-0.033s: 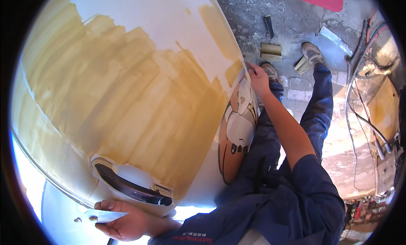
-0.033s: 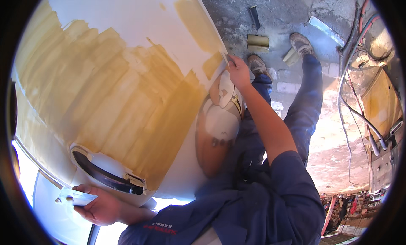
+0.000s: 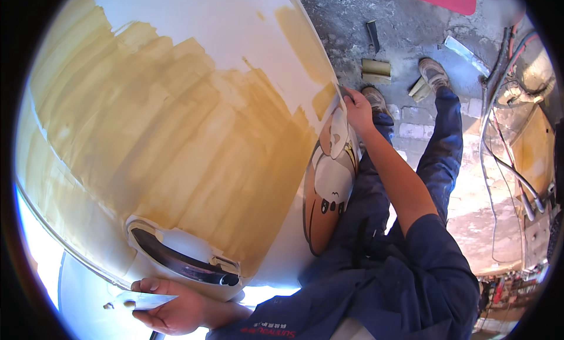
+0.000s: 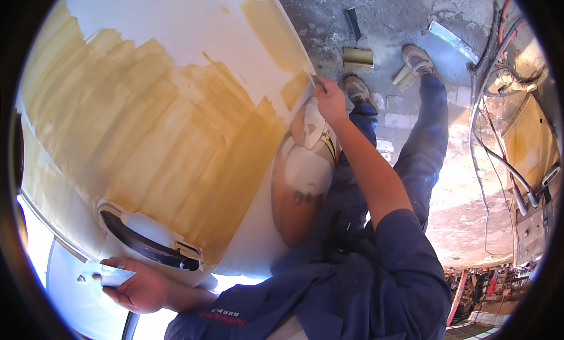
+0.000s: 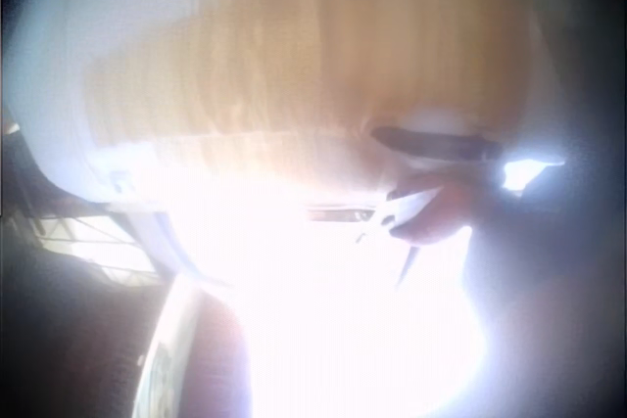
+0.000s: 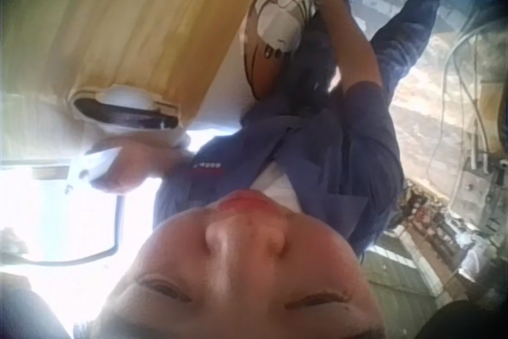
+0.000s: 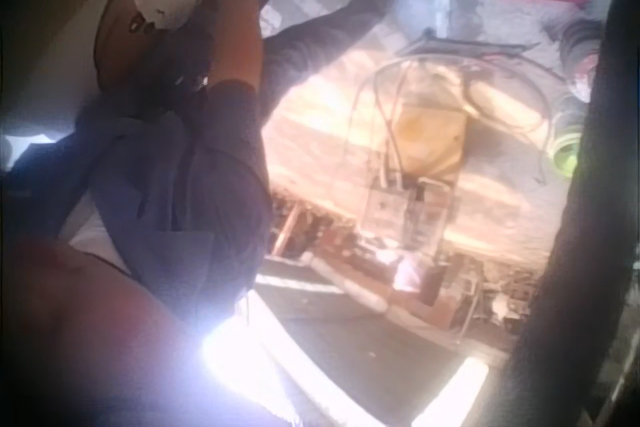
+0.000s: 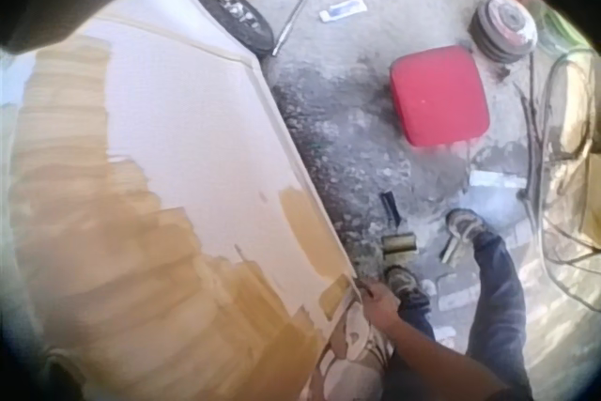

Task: The person applies beige body filler to a white car door using a metal spreader, smoothing it across the surface. They repeatedly scrape filler onto the spreader and spread it in overlapping strokes, working around the door handle and along the door edge.

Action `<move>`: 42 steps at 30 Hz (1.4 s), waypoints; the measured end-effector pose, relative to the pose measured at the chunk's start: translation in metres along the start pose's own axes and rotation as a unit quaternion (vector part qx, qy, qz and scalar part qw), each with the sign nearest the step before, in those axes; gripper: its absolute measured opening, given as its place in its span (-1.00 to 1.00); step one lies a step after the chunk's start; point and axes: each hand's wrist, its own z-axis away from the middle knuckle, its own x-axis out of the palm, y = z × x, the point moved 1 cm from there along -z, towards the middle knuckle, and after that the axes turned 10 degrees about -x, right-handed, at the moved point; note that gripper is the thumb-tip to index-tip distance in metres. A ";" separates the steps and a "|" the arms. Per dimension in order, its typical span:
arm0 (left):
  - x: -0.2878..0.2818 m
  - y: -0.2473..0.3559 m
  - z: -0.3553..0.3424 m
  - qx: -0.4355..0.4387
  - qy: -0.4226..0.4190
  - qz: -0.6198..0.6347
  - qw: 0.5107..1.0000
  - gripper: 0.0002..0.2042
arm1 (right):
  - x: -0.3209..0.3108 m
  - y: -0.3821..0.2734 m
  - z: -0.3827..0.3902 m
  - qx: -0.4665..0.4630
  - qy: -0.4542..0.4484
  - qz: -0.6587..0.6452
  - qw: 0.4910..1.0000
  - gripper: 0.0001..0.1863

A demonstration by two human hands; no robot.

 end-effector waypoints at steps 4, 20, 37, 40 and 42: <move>0.003 0.001 0.000 0.001 0.006 0.004 1.000 -0.63 | 0.011 -0.013 0.009 0.017 0.003 -0.048 0.999 -0.65; 0.005 -0.001 0.001 -0.018 0.001 0.032 0.999 -0.64 | 0.021 -0.135 0.088 -0.013 -0.049 -0.067 0.996 -0.64; 0.001 0.002 0.003 -0.025 0.001 -0.042 0.999 -0.63 | -0.020 -0.020 0.004 0.130 -0.004 -0.134 0.982 -0.67; 0.005 0.001 0.001 -0.028 0.000 -0.050 0.998 -0.63 | -0.012 -0.002 0.013 0.229 0.077 -0.334 0.911 -0.69; 0.004 0.001 0.001 -0.015 0.015 -0.037 0.999 -0.63 | -0.014 0.008 0.013 0.268 0.154 -0.459 0.833 -0.71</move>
